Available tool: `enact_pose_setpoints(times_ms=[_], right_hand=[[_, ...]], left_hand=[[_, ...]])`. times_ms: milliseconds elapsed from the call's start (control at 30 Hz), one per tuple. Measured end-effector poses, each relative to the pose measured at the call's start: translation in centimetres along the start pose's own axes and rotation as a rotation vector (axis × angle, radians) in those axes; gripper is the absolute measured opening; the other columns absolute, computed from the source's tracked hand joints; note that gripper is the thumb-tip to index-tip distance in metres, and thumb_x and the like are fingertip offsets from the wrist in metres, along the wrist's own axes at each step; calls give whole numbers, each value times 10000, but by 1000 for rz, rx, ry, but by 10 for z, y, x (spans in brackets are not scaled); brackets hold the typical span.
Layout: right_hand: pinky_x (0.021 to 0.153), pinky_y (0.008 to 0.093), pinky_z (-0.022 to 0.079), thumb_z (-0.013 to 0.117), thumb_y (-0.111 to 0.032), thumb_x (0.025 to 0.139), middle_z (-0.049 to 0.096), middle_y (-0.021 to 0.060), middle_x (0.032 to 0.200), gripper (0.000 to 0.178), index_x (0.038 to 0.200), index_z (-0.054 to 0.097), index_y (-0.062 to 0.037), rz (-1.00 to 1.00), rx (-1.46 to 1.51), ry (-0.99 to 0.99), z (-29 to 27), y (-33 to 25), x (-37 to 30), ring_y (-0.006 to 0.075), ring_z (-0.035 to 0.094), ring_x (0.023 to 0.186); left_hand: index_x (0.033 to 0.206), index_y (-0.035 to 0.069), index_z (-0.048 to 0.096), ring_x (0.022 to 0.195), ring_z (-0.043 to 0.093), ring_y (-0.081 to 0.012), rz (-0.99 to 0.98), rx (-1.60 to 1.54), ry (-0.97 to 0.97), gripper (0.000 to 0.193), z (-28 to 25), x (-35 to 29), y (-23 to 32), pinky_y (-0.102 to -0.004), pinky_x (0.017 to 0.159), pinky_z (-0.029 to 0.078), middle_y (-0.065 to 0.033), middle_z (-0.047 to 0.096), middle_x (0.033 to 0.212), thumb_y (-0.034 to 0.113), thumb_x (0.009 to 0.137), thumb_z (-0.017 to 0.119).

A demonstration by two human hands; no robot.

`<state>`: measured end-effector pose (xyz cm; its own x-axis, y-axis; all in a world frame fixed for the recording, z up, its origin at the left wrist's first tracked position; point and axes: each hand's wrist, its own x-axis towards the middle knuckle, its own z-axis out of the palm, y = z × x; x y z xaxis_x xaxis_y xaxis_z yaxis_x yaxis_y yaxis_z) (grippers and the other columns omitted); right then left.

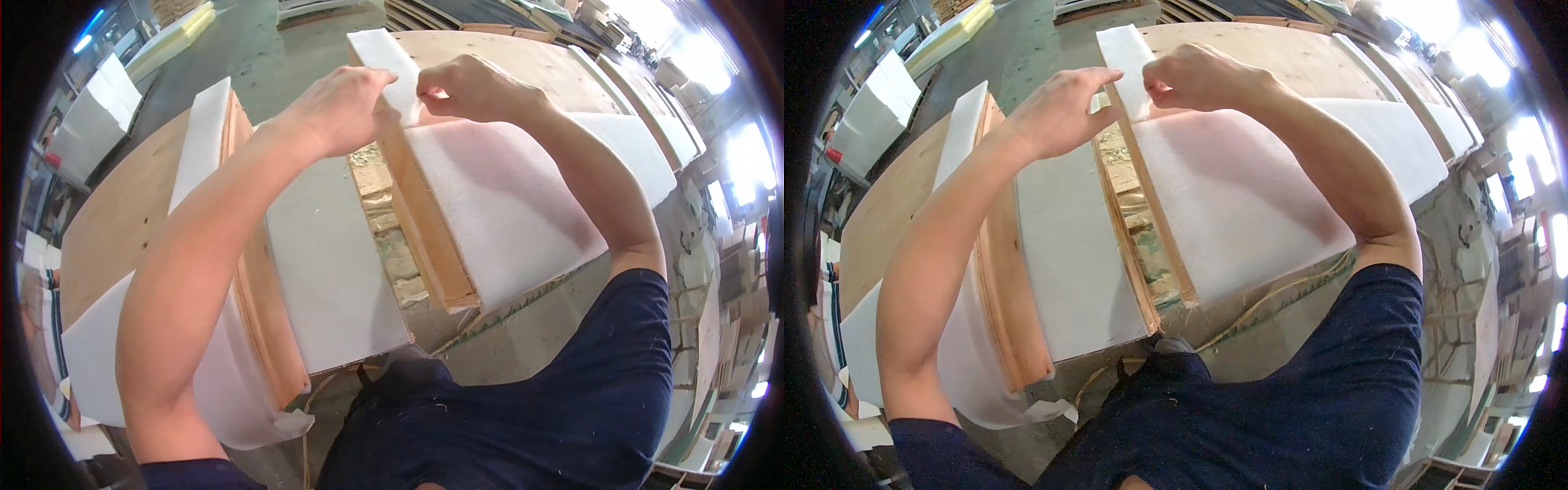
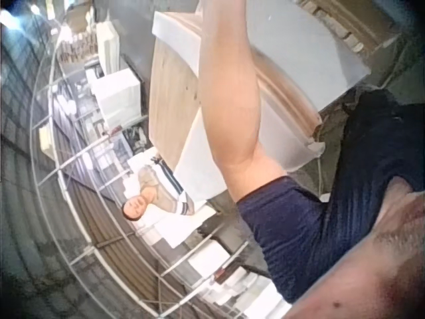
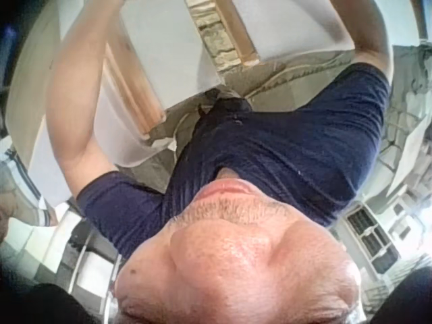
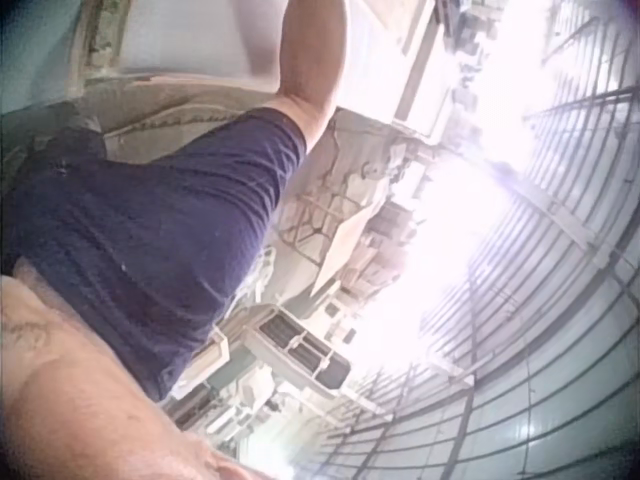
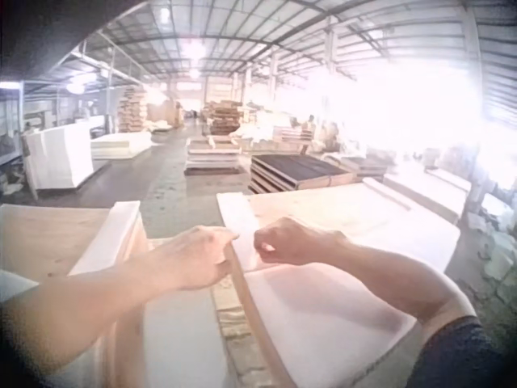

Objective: The person places white foam padding onto wooden furniture frames and uses a pneumatic nail gun to secure the foam. The person also picks up and stacks additional foam pieces.

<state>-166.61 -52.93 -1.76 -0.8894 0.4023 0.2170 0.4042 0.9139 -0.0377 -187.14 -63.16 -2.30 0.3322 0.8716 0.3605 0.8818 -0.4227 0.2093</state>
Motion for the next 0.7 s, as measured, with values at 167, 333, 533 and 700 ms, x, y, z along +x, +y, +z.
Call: enact_pose_setpoints(times_ms=[167,333,533,700], right_hand=[[741,351,525,620,-168,829,689,115,855,153,931,649,-59,74,53,18,-2,6,5,250,674,822],[753,331,523,631,-186,832,689,93,871,155,934,650,-69,99,111,34,-9,7,9,213,670,833],[721,315,528,644,-140,836,686,87,855,126,923,647,-49,43,136,132,-19,4,1,179,668,812],[641,364,502,666,-48,784,625,98,725,118,889,614,-48,-217,-8,85,3,7,-22,239,629,703]], left_hand=[[1141,29,606,1014,606,-323,-120,-44,-209,388,13,25,12,-409,877,474,-203,625,1093,293,857,618],[974,29,658,841,656,-292,-86,33,-173,258,16,33,12,-406,756,500,-165,668,897,251,846,626],[917,15,642,731,645,-324,28,-113,42,171,11,25,3,-376,695,507,-161,660,806,165,849,597],[874,7,594,802,636,-321,242,34,-71,127,33,17,4,-392,714,520,-157,650,854,131,859,571]])
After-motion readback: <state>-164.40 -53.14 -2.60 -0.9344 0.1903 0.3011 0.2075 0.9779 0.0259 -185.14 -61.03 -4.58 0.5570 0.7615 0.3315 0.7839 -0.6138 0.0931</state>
